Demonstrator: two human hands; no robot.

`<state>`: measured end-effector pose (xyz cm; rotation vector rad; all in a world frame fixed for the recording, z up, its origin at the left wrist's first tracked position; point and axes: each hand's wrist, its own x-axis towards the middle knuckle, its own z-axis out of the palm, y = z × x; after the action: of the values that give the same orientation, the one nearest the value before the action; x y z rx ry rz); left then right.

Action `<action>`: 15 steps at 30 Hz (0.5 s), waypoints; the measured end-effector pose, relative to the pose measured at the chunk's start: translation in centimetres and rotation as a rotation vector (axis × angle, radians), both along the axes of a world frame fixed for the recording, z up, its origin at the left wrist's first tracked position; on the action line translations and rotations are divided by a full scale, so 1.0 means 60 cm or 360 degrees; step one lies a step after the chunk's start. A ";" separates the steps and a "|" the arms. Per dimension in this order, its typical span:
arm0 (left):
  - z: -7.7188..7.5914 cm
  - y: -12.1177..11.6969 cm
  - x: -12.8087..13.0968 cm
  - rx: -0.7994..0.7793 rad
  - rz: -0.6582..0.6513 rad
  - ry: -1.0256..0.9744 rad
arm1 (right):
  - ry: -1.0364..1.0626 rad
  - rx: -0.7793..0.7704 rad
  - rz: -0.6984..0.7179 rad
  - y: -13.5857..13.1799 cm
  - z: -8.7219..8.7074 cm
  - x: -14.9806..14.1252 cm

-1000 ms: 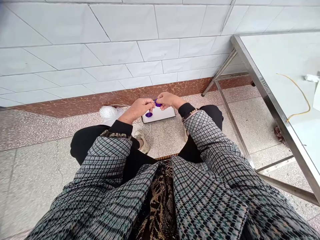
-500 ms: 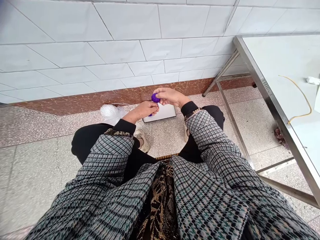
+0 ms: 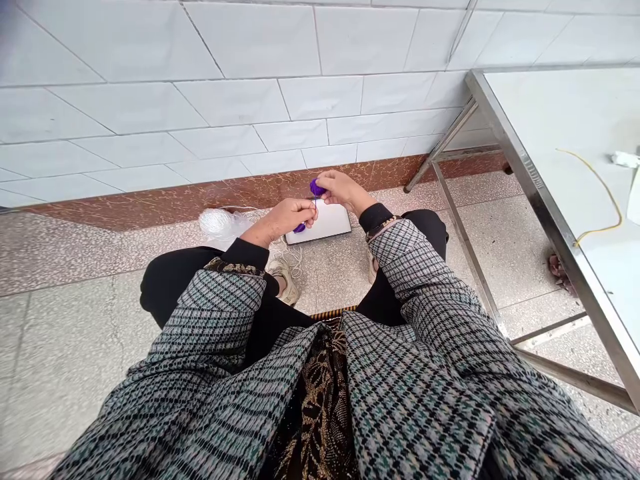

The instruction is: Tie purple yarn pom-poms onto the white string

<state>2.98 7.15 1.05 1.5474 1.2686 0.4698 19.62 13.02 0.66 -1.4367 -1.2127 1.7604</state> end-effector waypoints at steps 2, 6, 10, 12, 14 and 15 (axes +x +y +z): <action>-0.002 -0.002 0.005 -0.0056 -0.0068 0.0022 | 0.0265 -0.0090 -0.0074 -0.003 0.013 0.002; -0.013 0.001 0.006 -0.0076 -0.0079 0.0072 | 0.0399 -0.0154 0.0184 -0.013 0.035 0.013; -0.020 0.009 -0.004 -0.0057 0.0075 0.0167 | 0.0155 -0.0137 0.0696 -0.020 0.043 0.024; -0.017 0.010 -0.011 0.0001 0.0090 0.0230 | -0.0009 -0.0076 0.0891 -0.021 0.042 0.024; -0.012 0.010 -0.015 0.0067 0.0082 0.0289 | -0.0219 -0.0007 0.1033 -0.020 0.036 0.022; -0.009 0.009 -0.016 0.0088 0.0079 0.0309 | -0.0332 0.0019 0.1079 -0.020 0.032 0.019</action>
<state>2.04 7.72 0.48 1.6424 1.4558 0.3964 20.78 11.84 2.59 -1.3112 -1.9905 2.0431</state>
